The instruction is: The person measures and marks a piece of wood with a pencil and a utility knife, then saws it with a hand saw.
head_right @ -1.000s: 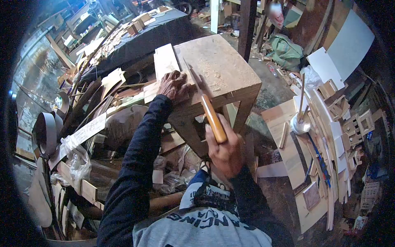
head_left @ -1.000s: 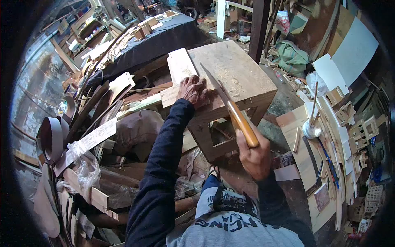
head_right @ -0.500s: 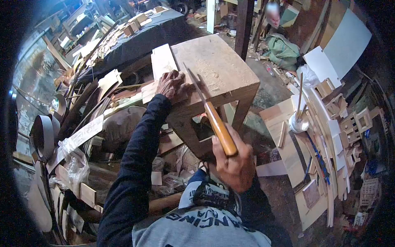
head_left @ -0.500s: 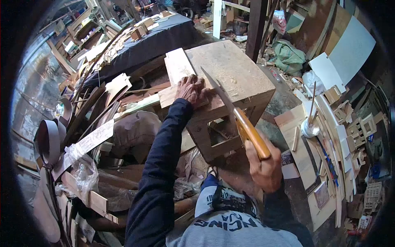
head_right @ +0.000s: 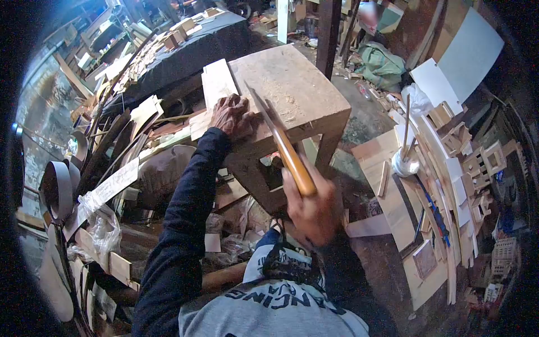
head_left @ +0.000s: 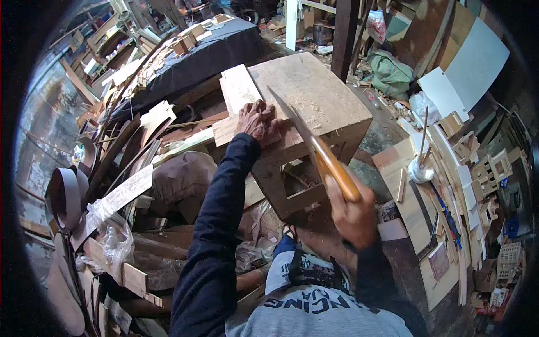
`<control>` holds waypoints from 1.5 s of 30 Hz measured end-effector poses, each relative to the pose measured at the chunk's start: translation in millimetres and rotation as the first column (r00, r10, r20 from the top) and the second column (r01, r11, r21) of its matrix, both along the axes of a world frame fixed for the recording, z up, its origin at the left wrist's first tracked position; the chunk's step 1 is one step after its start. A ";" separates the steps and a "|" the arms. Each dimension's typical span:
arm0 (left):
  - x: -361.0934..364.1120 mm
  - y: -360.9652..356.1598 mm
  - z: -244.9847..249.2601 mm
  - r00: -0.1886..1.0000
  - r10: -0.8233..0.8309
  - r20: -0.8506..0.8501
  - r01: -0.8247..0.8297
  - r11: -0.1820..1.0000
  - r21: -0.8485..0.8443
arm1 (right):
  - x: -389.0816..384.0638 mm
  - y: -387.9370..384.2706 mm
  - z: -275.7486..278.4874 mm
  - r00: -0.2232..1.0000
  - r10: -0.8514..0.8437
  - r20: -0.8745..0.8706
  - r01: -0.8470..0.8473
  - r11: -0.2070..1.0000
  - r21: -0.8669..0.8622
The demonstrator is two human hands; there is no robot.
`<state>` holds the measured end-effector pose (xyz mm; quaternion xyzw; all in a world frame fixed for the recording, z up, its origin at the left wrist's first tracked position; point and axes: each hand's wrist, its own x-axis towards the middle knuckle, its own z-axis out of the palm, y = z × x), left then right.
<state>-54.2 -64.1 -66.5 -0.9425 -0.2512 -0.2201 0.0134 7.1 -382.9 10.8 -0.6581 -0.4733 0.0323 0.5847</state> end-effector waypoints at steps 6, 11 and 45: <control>-2.5 -9.0 5.8 1.000 0.011 0.020 -0.011 0.999 -0.034 | 15.8 35.2 -0.1 0.993 0.068 -0.100 -0.083 0.985 -0.154; -3.1 -1.8 -3.1 0.998 -0.007 0.066 0.006 1.000 0.015 | -4.2 -19.4 4.0 0.997 0.012 -0.078 -0.016 0.998 -0.058; -1.4 -0.2 2.6 0.999 0.032 0.037 -0.032 0.999 -0.007 | -2.3 -9.6 -8.2 0.999 0.008 -0.036 -0.007 0.999 0.035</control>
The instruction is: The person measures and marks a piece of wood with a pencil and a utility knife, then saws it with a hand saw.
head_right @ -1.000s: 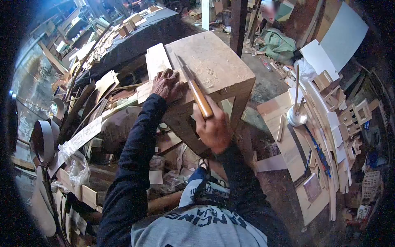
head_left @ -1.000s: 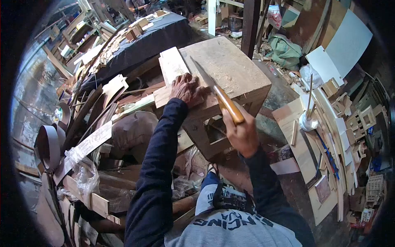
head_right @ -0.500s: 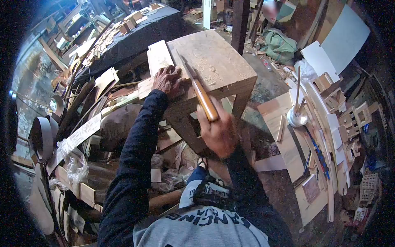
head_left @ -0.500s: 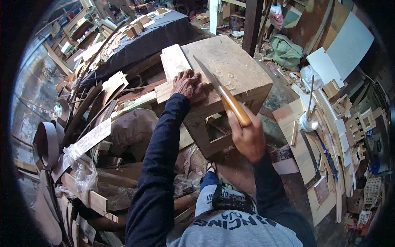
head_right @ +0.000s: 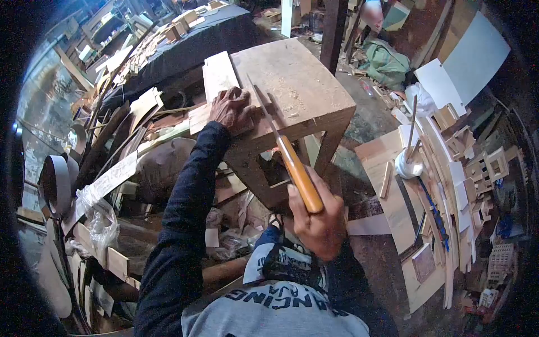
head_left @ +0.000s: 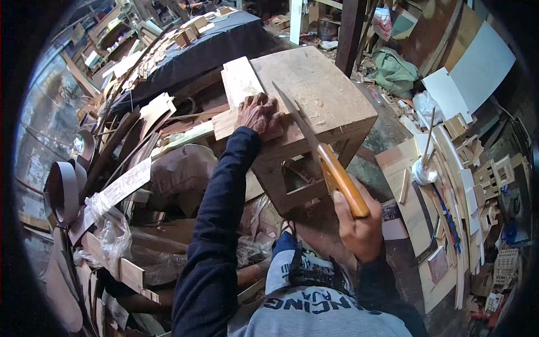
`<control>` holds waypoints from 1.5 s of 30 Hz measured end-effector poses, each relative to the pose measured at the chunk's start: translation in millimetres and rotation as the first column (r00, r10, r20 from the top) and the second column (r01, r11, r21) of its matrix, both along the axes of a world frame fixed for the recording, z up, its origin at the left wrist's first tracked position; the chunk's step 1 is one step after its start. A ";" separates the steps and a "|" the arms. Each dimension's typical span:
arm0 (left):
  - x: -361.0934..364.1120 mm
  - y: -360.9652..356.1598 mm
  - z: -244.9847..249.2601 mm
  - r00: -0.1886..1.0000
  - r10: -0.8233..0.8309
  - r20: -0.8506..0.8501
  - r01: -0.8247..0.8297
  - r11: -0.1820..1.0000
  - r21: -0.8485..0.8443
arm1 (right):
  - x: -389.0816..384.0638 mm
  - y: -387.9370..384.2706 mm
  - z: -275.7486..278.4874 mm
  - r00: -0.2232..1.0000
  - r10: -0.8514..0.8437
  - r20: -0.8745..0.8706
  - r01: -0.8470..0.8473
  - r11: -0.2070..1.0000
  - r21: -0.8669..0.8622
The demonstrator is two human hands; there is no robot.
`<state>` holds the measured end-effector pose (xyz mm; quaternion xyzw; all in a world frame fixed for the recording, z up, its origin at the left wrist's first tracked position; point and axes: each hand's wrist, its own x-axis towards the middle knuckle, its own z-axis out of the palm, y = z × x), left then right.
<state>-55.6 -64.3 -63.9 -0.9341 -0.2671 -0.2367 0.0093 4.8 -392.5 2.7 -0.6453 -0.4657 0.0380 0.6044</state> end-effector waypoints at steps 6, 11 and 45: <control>0.6 -2.1 -0.4 1.000 -0.008 0.000 0.008 1.000 0.012 | 25.2 74.3 -3.5 1.000 0.017 0.019 -0.013 0.986 -0.167; 1.9 -6.4 4.2 1.000 0.009 0.010 -0.009 1.000 -0.023 | 2.6 1.7 5.3 0.999 0.012 0.039 -0.012 1.000 -0.007; 6.6 5.2 -2.1 1.000 -0.009 -0.010 0.009 0.999 0.037 | 4.0 24.7 -7.4 0.999 -0.021 0.047 0.027 0.993 -0.113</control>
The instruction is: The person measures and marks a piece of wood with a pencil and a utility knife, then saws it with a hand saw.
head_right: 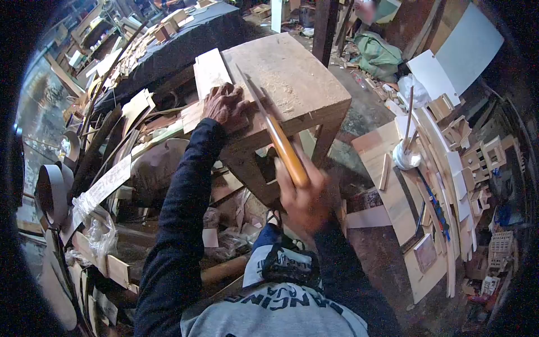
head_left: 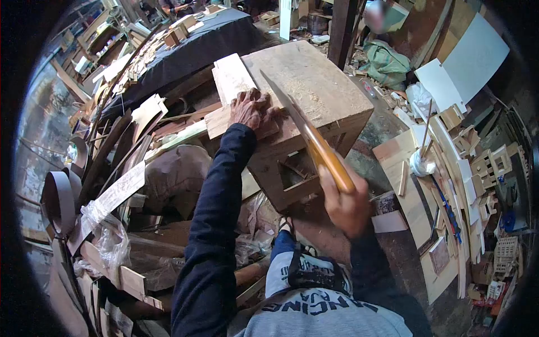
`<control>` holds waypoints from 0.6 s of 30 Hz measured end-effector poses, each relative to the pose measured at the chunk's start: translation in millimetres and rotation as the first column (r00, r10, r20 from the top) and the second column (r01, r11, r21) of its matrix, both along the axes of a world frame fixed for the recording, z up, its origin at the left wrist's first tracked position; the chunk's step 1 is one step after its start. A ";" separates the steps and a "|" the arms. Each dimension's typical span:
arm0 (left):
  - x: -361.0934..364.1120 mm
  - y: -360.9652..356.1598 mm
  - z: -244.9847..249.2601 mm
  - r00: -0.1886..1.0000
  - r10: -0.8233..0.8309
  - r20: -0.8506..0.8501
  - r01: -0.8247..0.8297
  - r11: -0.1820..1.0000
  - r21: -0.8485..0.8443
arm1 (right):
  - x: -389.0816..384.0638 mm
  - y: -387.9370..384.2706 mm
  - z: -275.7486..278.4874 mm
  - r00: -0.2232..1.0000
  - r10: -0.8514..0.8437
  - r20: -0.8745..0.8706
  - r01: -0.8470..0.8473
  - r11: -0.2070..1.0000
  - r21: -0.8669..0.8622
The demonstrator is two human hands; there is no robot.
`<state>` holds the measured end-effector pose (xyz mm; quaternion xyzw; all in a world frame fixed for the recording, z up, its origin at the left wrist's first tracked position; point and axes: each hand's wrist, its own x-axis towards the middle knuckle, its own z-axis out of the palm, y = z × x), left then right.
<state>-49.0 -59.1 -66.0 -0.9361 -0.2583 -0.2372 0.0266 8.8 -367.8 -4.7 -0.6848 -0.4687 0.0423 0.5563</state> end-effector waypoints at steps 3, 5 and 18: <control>-7.0 1.1 -2.6 1.000 0.020 0.001 -0.020 1.000 -0.008 | -6.9 -32.7 -3.6 1.000 -0.002 -0.006 0.003 0.995 0.096; -3.8 -8.7 7.2 1.000 0.016 -0.025 -0.017 0.999 -0.033 | -4.1 -18.5 2.9 1.000 0.005 -0.021 -0.004 0.999 0.041; -5.8 6.9 -8.2 1.000 0.005 0.015 -0.004 1.000 -0.031 | 16.4 59.5 -12.2 0.998 0.041 -0.039 -0.040 0.999 0.032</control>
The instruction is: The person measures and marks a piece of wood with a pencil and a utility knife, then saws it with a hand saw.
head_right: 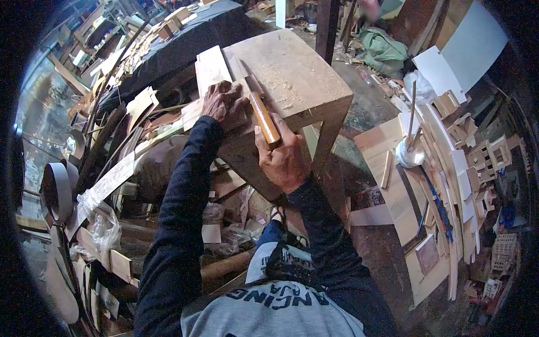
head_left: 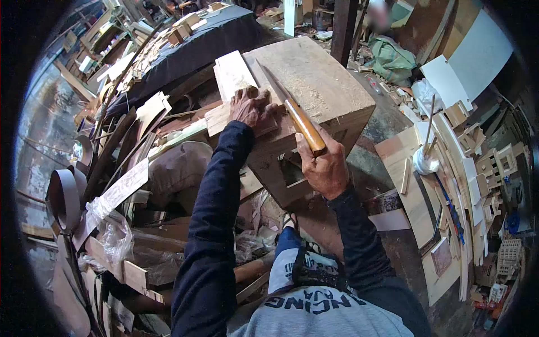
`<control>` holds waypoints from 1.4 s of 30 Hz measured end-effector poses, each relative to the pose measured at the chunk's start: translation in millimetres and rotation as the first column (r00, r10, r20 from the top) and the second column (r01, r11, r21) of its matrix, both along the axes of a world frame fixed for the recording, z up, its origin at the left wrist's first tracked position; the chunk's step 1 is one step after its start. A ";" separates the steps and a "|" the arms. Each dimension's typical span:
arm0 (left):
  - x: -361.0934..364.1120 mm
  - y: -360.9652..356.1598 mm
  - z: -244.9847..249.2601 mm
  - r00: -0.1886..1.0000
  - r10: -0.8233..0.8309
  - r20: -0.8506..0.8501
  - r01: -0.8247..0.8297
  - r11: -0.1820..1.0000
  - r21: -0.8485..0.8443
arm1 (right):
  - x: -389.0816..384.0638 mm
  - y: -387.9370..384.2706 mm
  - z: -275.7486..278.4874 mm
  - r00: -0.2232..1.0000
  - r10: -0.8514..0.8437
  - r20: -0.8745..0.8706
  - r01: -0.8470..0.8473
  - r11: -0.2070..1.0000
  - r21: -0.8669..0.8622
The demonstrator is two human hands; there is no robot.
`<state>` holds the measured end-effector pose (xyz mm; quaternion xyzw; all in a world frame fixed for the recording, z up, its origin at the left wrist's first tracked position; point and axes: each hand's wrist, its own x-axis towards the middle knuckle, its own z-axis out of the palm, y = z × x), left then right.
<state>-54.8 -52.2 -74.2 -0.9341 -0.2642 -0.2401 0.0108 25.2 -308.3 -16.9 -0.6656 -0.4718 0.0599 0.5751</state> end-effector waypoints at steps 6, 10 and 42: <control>0.9 -4.6 8.6 1.000 -0.013 -0.002 0.013 1.000 -0.006 | -13.4 -87.8 22.7 0.999 0.009 -0.035 -0.012 0.997 -0.081; 1.4 -0.5 6.6 1.000 -0.011 0.004 0.011 1.000 0.024 | -18.7 -121.7 31.1 0.998 -0.037 0.041 0.040 0.997 -0.070; 3.1 4.3 1.8 0.997 -0.069 0.032 0.066 0.994 0.083 | -1.1 -14.9 23.8 1.000 0.019 0.005 -0.018 0.999 -0.038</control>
